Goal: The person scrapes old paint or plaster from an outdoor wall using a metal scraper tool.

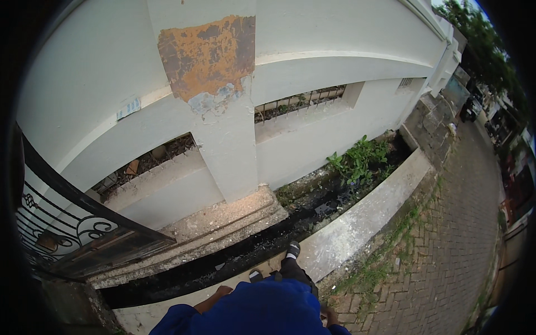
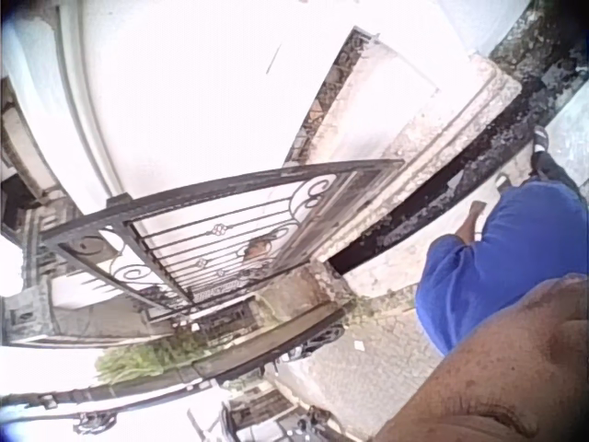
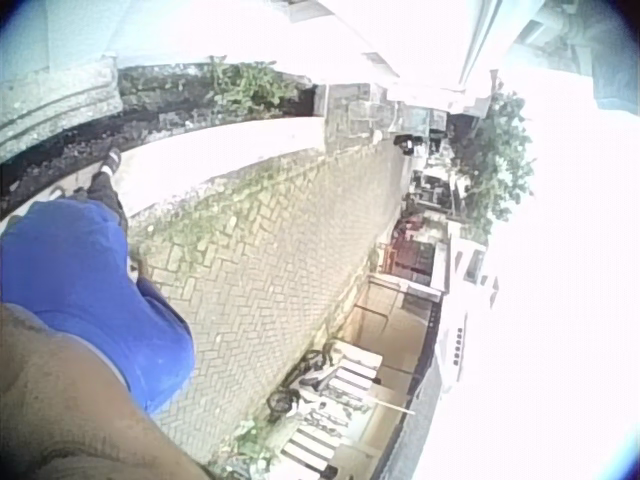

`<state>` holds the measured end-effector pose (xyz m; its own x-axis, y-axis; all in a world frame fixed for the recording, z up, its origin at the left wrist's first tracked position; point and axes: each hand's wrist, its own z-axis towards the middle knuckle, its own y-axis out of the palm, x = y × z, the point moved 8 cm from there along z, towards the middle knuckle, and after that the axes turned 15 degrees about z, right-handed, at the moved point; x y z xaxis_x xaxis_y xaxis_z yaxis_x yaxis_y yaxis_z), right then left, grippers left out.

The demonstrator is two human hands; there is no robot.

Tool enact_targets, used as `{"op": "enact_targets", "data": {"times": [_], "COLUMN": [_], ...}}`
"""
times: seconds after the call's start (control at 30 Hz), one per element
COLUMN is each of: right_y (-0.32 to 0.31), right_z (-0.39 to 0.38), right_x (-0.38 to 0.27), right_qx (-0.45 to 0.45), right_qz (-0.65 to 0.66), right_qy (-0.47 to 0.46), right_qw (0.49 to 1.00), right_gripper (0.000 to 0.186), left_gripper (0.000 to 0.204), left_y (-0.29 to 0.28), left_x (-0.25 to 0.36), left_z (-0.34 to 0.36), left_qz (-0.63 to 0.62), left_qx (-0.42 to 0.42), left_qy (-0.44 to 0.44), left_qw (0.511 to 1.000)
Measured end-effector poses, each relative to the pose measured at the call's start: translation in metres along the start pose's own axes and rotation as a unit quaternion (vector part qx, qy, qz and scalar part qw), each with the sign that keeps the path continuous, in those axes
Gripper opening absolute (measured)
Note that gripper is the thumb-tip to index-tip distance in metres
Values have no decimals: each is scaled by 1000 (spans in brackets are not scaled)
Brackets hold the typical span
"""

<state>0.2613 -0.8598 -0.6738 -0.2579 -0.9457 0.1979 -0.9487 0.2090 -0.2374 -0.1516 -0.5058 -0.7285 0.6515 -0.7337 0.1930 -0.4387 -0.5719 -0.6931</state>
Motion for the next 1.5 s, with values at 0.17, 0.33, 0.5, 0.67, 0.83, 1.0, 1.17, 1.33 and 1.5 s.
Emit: {"op": "enact_targets", "data": {"times": [0.17,0.33,0.5,0.67,0.83,1.0,1.17,1.33,1.5], "right_y": [-61,-88,-85,-101,-102,-101,-95,-99,-90], "right_z": [-40,-69,-147,-120,-126,-143,-181,-220,-335], "right_x": [-178,-321,-398,-429,-454,-467,-476,-514,-541], "right_qx": [88,42,-24,-70,-118,-168,-268,-254,-267], "right_qz": [147,115,134,68,37,87,113,260,271], "right_qy": [-366,-488,-524,-515,-510,-495,-416,-419,-499], "right_qw": [915,864,841,852,851,848,862,832,779], "right_gripper": [58,77,78,79,66,57,54,66,74], "left_gripper": [32,30,34,42,36,31,37,69,73], "left_y": [-80,-191,-280,-385,-454,-496,-540,-634,-811], "left_x": [4,18,31,50,38,33,40,-3,-32], "left_z": [45,83,87,41,-31,-48,-38,-46,-151], "left_qz": [-102,-98,-163,-331,-331,-321,-240,-82,195], "left_qx": [46,138,218,305,460,555,592,575,643], "left_qy": [-50,-50,-87,-153,-268,-297,-273,-313,-361], "left_qw": [993,984,958,880,779,708,719,752,647]}}
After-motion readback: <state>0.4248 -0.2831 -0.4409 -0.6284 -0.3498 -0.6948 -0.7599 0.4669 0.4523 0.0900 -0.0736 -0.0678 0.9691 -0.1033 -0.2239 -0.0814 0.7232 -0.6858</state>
